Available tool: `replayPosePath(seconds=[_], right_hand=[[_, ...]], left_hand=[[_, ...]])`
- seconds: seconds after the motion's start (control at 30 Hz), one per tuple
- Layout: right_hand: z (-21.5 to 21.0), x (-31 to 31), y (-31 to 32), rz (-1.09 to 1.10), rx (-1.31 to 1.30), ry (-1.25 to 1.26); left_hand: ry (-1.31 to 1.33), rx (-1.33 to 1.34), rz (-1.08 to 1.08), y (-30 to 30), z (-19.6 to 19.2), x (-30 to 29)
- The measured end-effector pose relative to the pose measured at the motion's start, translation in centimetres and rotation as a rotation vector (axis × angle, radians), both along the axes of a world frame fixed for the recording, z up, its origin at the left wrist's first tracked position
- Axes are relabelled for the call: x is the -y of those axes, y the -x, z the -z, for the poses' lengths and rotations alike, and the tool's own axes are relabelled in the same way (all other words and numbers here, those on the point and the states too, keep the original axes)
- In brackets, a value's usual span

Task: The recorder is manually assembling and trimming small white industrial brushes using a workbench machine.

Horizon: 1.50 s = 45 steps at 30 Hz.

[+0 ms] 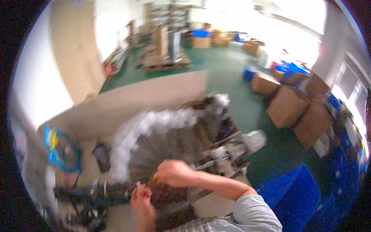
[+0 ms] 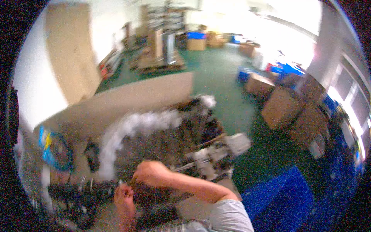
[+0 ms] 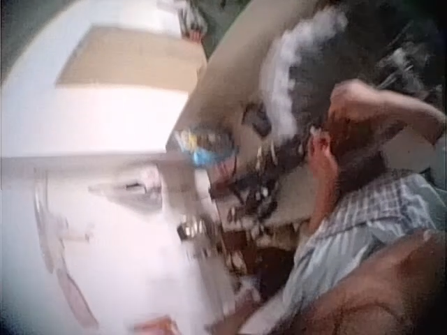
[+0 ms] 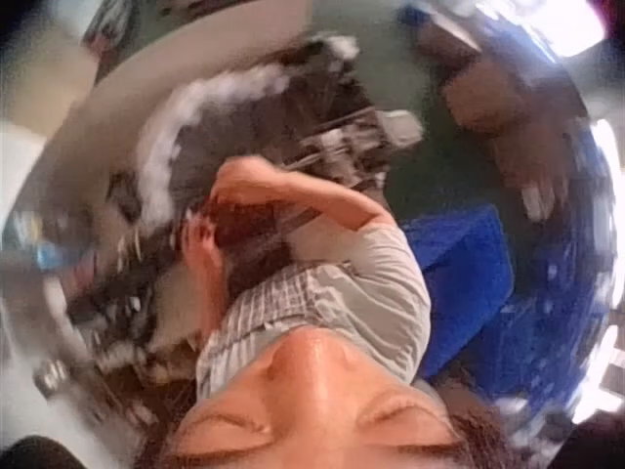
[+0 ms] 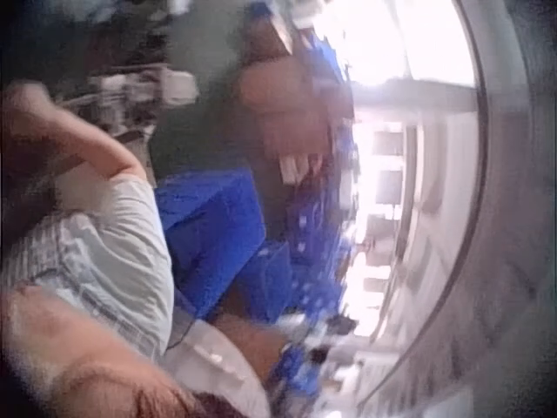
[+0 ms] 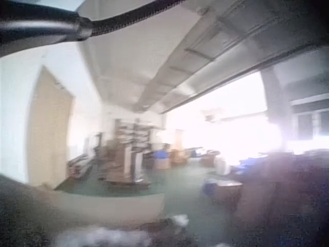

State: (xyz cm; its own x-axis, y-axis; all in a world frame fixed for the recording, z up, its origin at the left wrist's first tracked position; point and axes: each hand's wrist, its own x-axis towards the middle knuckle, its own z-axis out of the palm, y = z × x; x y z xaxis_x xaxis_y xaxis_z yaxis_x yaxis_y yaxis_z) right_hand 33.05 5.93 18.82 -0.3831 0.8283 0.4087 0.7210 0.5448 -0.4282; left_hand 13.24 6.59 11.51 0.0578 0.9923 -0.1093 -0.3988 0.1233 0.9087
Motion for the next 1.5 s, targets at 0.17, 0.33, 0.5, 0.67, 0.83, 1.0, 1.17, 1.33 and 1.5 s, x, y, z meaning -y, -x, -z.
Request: replayPosePath(seconds=[0.17, 0.33, 0.5, 0.67, 0.83, 1.0, 1.17, 1.33, 1.5], right_hand=[[0.2, -2.9, 4.0, 0.230, 0.060, -0.030], [0.3, -3.3, 6.1, 0.115, 0.010, 0.205], [0.8, -3.1, 4.8, 0.071, -0.117, 0.228], [0.7, -3.8, 4.4, 0.073, -0.332, 0.595], [0.6, -2.9, 5.1, 0.081, -0.230, 0.310], [1.2, -1.2, 7.7, 0.193, -0.047, -0.025], [1.7, -1.6, 7.4, 0.258, 0.011, -0.141], [1.6, -1.0, 6.6, 0.162, 0.034, -0.231], [1.5, -0.8, 5.8, 0.133, 0.074, -0.215]], left_hand=[[0.289, 0.167, 0.035, -0.7, -2.1, -0.2], [0.362, 0.209, 0.060, 0.4, -2.1, 0.0], [0.309, 0.192, 0.047, 0.7, -1.4, 0.4], [0.275, 0.025, 0.135, 0.6, -2.1, 0.1], [0.332, 0.285, 0.036, -0.1, -3.0, -0.2], [0.340, 0.404, -0.031, -0.5, -1.7, 0.0], [0.356, 0.489, -0.023, -0.3, -1.7, 0.1], [0.320, 0.429, -0.072, -1.0, -1.9, 0.3], [0.314, 0.416, -0.076, -0.8, -2.1, 0.3]])
